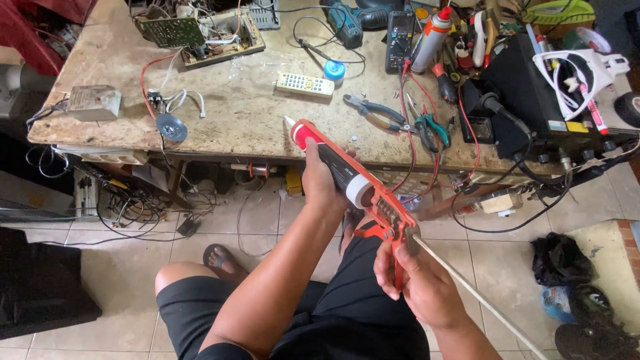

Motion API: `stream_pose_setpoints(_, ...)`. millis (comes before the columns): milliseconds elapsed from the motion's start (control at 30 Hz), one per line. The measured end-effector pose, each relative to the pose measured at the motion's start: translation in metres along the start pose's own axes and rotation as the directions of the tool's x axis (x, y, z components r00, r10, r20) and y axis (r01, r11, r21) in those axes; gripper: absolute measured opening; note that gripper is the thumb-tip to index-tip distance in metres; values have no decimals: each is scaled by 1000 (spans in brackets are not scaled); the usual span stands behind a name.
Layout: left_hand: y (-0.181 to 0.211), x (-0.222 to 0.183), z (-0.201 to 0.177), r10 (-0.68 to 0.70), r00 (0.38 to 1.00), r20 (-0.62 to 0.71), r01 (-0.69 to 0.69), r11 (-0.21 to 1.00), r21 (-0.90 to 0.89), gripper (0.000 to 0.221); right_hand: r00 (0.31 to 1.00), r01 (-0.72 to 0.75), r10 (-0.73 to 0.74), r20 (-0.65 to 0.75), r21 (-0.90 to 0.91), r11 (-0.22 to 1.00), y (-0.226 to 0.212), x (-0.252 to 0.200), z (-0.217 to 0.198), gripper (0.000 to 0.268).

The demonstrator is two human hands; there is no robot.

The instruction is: Repairing and assembling a caulking gun using pliers and a screwdriver on a workbench.

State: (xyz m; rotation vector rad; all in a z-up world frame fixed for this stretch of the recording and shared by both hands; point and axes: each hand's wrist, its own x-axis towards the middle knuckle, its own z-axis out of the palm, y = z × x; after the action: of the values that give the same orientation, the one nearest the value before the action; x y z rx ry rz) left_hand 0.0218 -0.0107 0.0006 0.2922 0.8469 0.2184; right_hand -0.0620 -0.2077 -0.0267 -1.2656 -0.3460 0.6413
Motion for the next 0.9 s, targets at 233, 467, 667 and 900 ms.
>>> stream_pose_setpoints(233, 19, -2, 11, 25, 999, 32, -20, 990, -140, 50, 975, 186, -221, 32, -665, 723, -36, 33, 23, 27)
stream_pose_setpoints(467, 18, 38, 0, -39, 991, 129, 52, 994, -100, 64, 985, -42, -94, -146, -728, 684, -37, 36, 40, 36)
stream_pose_setpoints(667, 27, 17, 3, -20, 994, 109, 45, 972, -229, 50, 982, -64, -73, -175, -671, 739, -32, 38, 44, 48)
stream_pose_setpoints(900, 23, 17, -6, 46, 992, 117, -20, 975, -219, 50, 953, -79, -155, -260, -709, 701, -21, 29, 38, 52)
